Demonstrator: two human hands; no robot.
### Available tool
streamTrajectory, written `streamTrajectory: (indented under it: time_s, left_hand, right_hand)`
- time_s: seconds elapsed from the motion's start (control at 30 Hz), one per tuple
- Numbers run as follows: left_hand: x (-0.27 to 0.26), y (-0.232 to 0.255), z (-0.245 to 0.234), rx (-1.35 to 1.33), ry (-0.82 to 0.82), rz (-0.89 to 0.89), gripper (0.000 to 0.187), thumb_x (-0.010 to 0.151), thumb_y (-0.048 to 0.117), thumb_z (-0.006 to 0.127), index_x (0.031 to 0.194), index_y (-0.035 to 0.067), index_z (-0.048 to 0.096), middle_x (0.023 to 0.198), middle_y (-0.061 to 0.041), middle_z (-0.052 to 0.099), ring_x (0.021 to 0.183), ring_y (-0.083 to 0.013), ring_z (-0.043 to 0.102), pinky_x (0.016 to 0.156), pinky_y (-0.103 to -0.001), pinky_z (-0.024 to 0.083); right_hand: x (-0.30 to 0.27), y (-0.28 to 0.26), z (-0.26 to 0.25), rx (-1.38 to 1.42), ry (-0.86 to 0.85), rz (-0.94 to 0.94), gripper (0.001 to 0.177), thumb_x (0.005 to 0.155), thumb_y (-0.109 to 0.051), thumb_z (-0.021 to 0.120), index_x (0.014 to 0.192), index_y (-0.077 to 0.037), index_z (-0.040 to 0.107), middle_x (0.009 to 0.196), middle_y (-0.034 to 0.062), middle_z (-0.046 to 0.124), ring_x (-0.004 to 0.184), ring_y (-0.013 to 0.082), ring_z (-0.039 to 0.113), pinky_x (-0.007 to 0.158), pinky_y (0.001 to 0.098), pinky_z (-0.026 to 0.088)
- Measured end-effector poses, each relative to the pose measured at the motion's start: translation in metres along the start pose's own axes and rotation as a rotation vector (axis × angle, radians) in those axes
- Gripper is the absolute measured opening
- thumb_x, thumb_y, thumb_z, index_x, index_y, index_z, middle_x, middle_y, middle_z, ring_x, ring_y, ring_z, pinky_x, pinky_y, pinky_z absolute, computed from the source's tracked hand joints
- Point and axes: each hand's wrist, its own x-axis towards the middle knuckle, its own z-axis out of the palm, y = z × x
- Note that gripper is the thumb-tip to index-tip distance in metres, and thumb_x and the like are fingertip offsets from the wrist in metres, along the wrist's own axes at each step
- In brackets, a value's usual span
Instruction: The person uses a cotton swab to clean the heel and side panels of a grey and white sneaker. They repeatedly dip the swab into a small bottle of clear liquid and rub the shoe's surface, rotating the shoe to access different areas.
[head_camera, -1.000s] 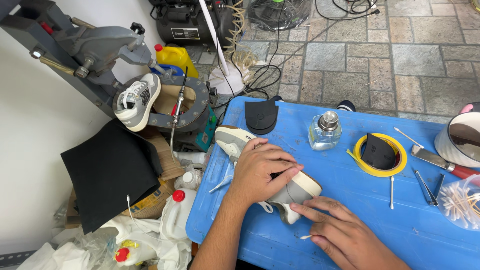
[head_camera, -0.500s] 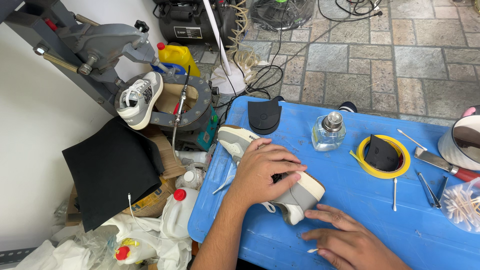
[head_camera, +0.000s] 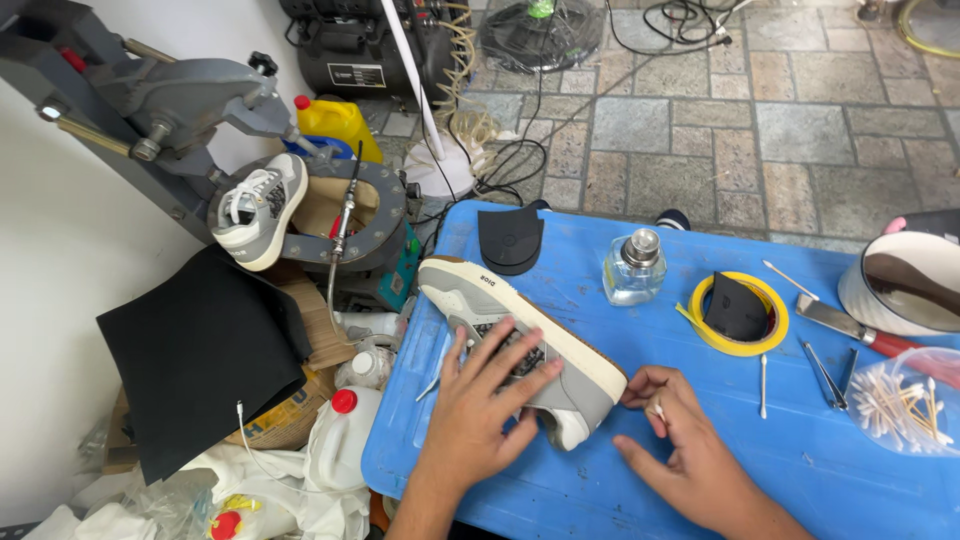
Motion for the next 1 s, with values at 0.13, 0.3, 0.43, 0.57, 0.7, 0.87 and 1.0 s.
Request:
streamTrajectory:
  time_s: [0.13,0.3,0.43,0.57,0.7,0.87,1.0]
  left_hand:
    - [0.004,-0.004,0.005,-0.02,0.053,0.061,0.047,0.082,0.016,0.074,0.128,0.022,0.071,0.141,0.0,0.064,0.142,-0.0263,0.053,0.119,-0.059,0.034]
    - [0.037,-0.022,0.003,-0.097,-0.009,0.162,0.036,0.085,0.014,0.072,0.121,0.018,0.073,0.131,-0.001,0.071,0.135,-0.0248,0.059,0.12,-0.061,0.035]
    - [0.072,-0.033,0.0,-0.312,-0.084,0.158,0.026,0.086,0.012,0.07,0.11,0.018,0.078,0.118,-0.002,0.076,0.123,-0.0243,0.068,0.115,-0.052,0.045]
    - [0.085,-0.036,-0.009,-0.446,-0.053,0.117,0.02,0.086,0.012,0.068,0.104,0.014,0.077,0.113,-0.005,0.077,0.117,-0.0258,0.072,0.105,-0.043,0.056]
    - [0.078,-0.034,-0.013,-0.606,0.138,0.088,0.015,0.092,0.013,0.068,0.104,0.007,0.073,0.108,-0.008,0.075,0.117,-0.0287,0.071,0.107,-0.042,0.055]
    - [0.048,-0.025,-0.008,-0.52,0.342,0.078,0.022,0.092,0.025,0.065,0.108,0.011,0.067,0.108,-0.003,0.075,0.124,-0.0267,0.068,0.122,-0.049,0.043]
    - [0.027,-0.015,-0.004,-0.26,0.224,0.164,0.064,0.068,0.053,0.086,0.111,0.01,0.064,0.127,-0.006,0.068,0.135,-0.0319,0.056,0.124,-0.062,0.028]
  right_hand:
    - [0.01,-0.003,0.011,-0.252,0.021,0.172,0.053,0.068,-0.011,0.09,0.095,-0.005,0.044,0.119,0.013,0.049,0.095,0.0232,0.056,0.08,0.0335,0.052]
    - [0.027,0.003,0.021,-0.246,0.186,0.118,0.058,0.063,-0.01,0.09,0.098,-0.004,0.045,0.122,0.0148,0.047,0.085,0.0205,0.06,0.076,0.0349,0.052]
    - [0.028,0.002,0.032,0.063,0.179,0.001,0.062,0.064,-0.008,0.093,0.089,-0.007,0.036,0.13,0.0159,0.05,0.091,0.019,0.069,0.08,0.0346,0.058]
    - [0.029,-0.003,0.042,0.416,0.201,0.016,0.057,0.072,0.005,0.084,0.092,-0.009,0.032,0.136,0.02,0.048,0.102,0.0217,0.071,0.086,0.0385,0.061]
    - [0.028,-0.01,0.05,0.501,0.256,0.06,0.056,0.073,0.009,0.081,0.092,-0.01,0.032,0.135,0.0207,0.05,0.102,0.0227,0.071,0.088,0.0393,0.062]
    - [0.028,-0.011,0.05,0.577,0.288,0.107,0.053,0.077,0.011,0.076,0.092,-0.01,0.03,0.133,0.0196,0.048,0.103,0.0231,0.07,0.087,0.0389,0.062]
    - [0.026,-0.01,0.045,0.671,0.305,0.192,0.049,0.079,0.012,0.072,0.089,-0.011,0.03,0.133,0.0192,0.049,0.104,0.0246,0.071,0.088,0.0401,0.063]
